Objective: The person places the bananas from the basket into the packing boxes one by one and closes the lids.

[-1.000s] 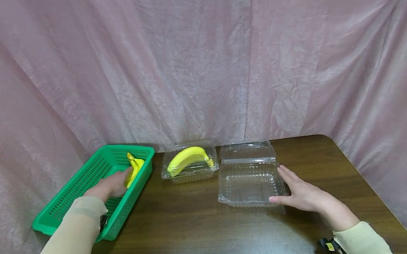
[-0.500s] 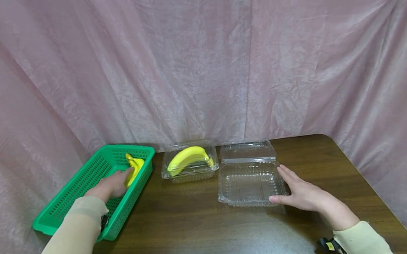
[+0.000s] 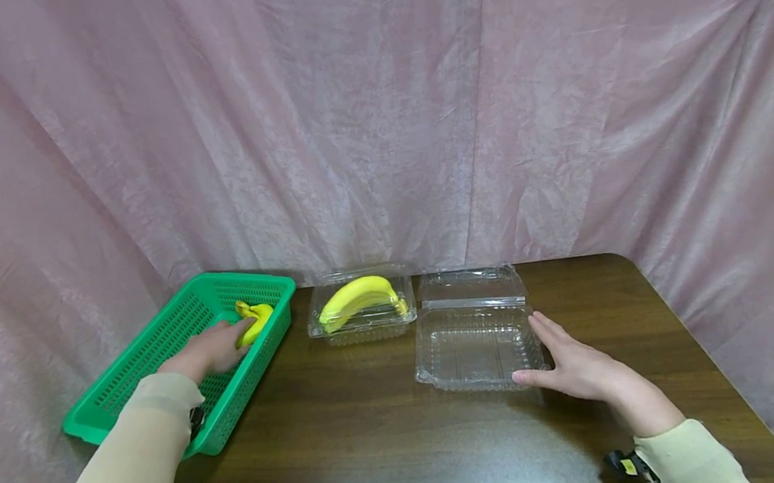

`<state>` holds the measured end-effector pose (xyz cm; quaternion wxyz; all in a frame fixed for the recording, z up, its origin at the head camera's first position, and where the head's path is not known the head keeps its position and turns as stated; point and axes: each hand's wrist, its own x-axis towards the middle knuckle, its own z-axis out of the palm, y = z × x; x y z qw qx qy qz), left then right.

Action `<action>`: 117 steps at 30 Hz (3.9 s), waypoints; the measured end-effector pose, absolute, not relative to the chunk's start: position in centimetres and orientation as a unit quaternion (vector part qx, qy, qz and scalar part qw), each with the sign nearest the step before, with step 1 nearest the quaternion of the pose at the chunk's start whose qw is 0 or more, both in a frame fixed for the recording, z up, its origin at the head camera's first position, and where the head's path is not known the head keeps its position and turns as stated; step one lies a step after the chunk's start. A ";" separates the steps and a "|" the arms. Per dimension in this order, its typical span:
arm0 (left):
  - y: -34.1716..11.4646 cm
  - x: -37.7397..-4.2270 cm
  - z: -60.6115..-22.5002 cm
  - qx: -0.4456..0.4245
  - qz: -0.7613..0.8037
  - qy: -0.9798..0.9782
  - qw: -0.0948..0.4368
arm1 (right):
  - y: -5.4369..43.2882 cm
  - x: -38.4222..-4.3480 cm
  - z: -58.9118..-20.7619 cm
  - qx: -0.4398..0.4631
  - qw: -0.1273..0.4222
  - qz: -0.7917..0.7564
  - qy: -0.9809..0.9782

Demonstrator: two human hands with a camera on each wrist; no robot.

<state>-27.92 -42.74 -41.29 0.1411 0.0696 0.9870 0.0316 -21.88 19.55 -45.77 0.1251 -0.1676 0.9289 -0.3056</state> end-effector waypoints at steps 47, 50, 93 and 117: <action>-41.1 -23.3 -35.1 0.044 0.129 0.988 -0.072 | 19.5 -21.8 -45.8 -0.172 0.120 -0.306 0.928; -40.6 -23.2 -35.1 0.056 0.129 0.986 -0.086 | 19.6 -21.8 -45.8 -0.176 0.118 -0.305 0.929; -30.2 -20.9 -34.8 0.114 0.148 0.960 -0.210 | 19.5 -21.8 -45.8 -0.169 0.129 -0.315 0.925; -25.1 -19.9 -37.2 0.158 0.202 0.942 -0.217 | 19.5 -21.8 -45.9 -0.169 0.123 -0.312 0.927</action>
